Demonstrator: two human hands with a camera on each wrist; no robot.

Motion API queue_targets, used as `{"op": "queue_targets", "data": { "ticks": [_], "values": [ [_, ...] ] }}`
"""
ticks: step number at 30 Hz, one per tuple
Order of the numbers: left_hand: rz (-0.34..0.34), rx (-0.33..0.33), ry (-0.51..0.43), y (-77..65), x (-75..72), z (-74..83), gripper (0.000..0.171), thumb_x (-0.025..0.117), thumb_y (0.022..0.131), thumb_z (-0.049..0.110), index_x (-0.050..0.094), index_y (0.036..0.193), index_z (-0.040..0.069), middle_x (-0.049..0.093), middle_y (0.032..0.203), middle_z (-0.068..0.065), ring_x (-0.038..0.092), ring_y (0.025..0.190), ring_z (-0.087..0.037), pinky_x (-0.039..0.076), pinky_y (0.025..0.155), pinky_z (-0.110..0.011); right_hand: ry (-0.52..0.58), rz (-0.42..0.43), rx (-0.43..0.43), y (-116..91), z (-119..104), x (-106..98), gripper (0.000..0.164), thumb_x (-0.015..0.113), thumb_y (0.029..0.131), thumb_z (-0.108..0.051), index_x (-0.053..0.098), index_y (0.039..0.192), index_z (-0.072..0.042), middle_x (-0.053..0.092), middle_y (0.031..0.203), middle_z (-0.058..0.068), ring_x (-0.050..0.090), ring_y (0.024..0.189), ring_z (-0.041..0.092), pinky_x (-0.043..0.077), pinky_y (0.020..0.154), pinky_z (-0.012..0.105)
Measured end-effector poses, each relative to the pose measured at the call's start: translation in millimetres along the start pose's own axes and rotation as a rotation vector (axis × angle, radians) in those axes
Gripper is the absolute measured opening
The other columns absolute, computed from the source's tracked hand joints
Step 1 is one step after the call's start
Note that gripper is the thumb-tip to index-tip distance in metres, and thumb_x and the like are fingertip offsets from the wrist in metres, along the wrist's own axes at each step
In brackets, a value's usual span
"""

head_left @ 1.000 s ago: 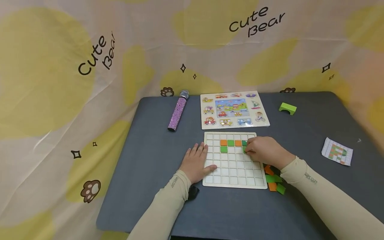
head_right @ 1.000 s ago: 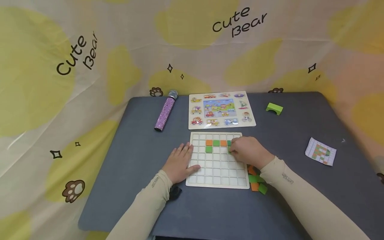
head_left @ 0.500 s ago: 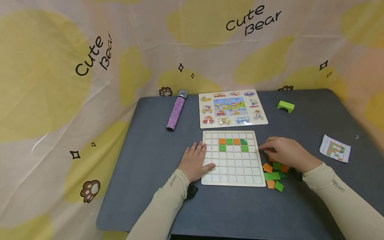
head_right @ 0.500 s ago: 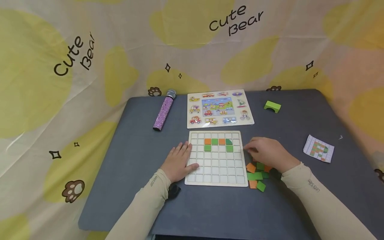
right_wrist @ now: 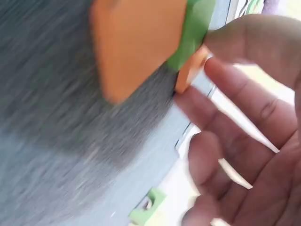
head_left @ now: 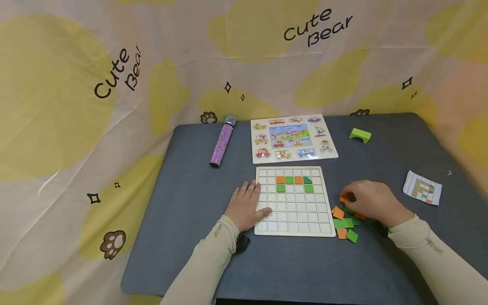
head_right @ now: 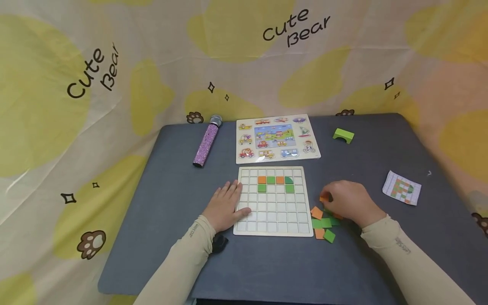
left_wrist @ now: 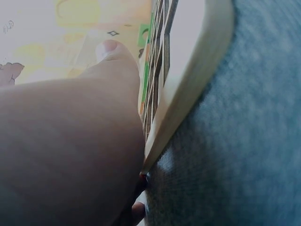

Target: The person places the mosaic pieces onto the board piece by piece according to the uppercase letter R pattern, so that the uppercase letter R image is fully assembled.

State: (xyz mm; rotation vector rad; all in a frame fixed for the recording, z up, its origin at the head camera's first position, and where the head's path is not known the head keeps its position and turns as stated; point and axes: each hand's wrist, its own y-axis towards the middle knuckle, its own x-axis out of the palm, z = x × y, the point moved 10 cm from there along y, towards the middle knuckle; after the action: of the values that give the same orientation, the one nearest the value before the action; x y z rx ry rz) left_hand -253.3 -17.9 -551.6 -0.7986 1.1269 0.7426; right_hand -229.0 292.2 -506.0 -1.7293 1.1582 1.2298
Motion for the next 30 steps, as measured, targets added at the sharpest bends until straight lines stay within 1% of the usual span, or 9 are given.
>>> {"op": "queue_targets", "data": {
  "ticks": [2, 7, 9, 14, 17, 20, 24, 27, 30],
  "values": [
    [-0.005, -0.002, -0.003, -0.1, 0.7, -0.9, 0.095, 0.043, 0.106, 0.071, 0.021, 0.171, 0.005, 0.018, 0.176, -0.015, 0.015, 0.162, -0.037, 0.015, 0.129, -0.057, 0.017, -0.014, 0.014, 5, -2, 2, 0.009, 0.085, 0.089, -0.018, 0.083, 0.096, -0.014, 0.071, 0.087, -0.005, 0.054, 0.067, 0.009, 0.054, 0.059, 0.037],
    [-0.001, 0.001, -0.011, -1.0, -1.6, -0.6, 0.094, 0.045, 0.106, 0.069, 0.022, 0.170, 0.004, 0.019, 0.176, -0.016, 0.016, 0.161, -0.038, 0.017, 0.129, -0.058, 0.033, -0.011, 0.023, 19, -12, 3, 0.007, 0.084, 0.089, -0.012, 0.081, 0.094, -0.009, 0.070, 0.084, -0.002, 0.056, 0.066, 0.011, 0.057, 0.062, 0.038],
    [0.002, 0.004, -0.005, -1.5, -2.2, -0.2, 0.095, 0.046, 0.106, 0.069, 0.023, 0.170, 0.004, 0.020, 0.176, -0.016, 0.017, 0.161, -0.039, 0.018, 0.128, -0.058, 0.029, -0.007, 0.022, 25, -17, 3, 0.005, 0.083, 0.089, -0.010, 0.081, 0.093, -0.008, 0.069, 0.082, -0.002, 0.056, 0.065, 0.011, 0.057, 0.062, 0.037],
    [0.000, 0.003, 0.021, -0.9, 0.3, -0.6, 0.096, 0.043, 0.105, 0.072, 0.021, 0.171, 0.005, 0.018, 0.176, -0.014, 0.016, 0.162, -0.037, 0.017, 0.129, -0.056, 0.038, 0.021, -0.004, 39, -40, 0, 0.005, 0.083, 0.089, -0.012, 0.080, 0.091, -0.008, 0.066, 0.078, -0.002, 0.052, 0.062, 0.012, 0.049, 0.056, 0.031],
    [0.008, 0.004, 0.025, -1.1, -2.2, 0.5, 0.095, 0.043, 0.106, 0.072, 0.023, 0.170, 0.005, 0.019, 0.176, -0.014, 0.017, 0.161, -0.037, 0.018, 0.129, -0.056, 0.048, 0.050, -0.078, 49, -68, -1, 0.006, 0.083, 0.090, -0.014, 0.082, 0.091, -0.009, 0.069, 0.081, -0.003, 0.055, 0.065, 0.011, 0.053, 0.059, 0.031],
    [0.011, 0.003, 0.033, -1.5, -5.0, 1.9, 0.094, 0.044, 0.106, 0.071, 0.024, 0.170, 0.005, 0.019, 0.176, -0.014, 0.018, 0.161, -0.036, 0.019, 0.129, -0.055, 0.045, 0.074, -0.189, 61, -102, 4, 0.005, 0.084, 0.090, -0.015, 0.083, 0.091, -0.010, 0.071, 0.082, -0.005, 0.056, 0.067, 0.008, 0.055, 0.062, 0.029],
    [0.011, -0.004, 0.049, -0.5, -4.0, 1.6, 0.095, 0.043, 0.105, 0.073, 0.024, 0.171, 0.006, 0.020, 0.176, -0.013, 0.019, 0.161, -0.035, 0.019, 0.129, -0.054, 0.019, 0.087, -0.323, 74, -141, 15, 0.006, 0.082, 0.089, -0.012, 0.080, 0.084, -0.014, 0.063, 0.075, -0.010, 0.050, 0.063, 0.004, 0.050, 0.059, 0.026],
    [0.014, -0.011, 0.061, -0.9, -4.2, 1.8, 0.095, 0.043, 0.105, 0.073, 0.025, 0.170, 0.007, 0.021, 0.176, -0.013, 0.020, 0.161, -0.035, 0.020, 0.129, -0.054, -0.002, 0.100, -0.401, 80, -160, 21, 0.011, 0.081, 0.087, -0.008, 0.079, 0.080, -0.016, 0.061, 0.072, -0.010, 0.051, 0.063, 0.006, 0.051, 0.060, 0.028],
    [0.010, -0.016, 0.066, -2.6, -5.3, 3.9, 0.095, 0.045, 0.105, 0.072, 0.026, 0.170, 0.007, 0.022, 0.176, -0.013, 0.021, 0.161, -0.035, 0.022, 0.128, -0.054, -0.039, 0.107, -0.442, 81, -170, 26, 0.010, 0.084, 0.084, -0.005, 0.080, 0.081, -0.014, 0.065, 0.076, -0.006, 0.059, 0.066, 0.011, 0.056, 0.063, 0.031]
  ]
}}
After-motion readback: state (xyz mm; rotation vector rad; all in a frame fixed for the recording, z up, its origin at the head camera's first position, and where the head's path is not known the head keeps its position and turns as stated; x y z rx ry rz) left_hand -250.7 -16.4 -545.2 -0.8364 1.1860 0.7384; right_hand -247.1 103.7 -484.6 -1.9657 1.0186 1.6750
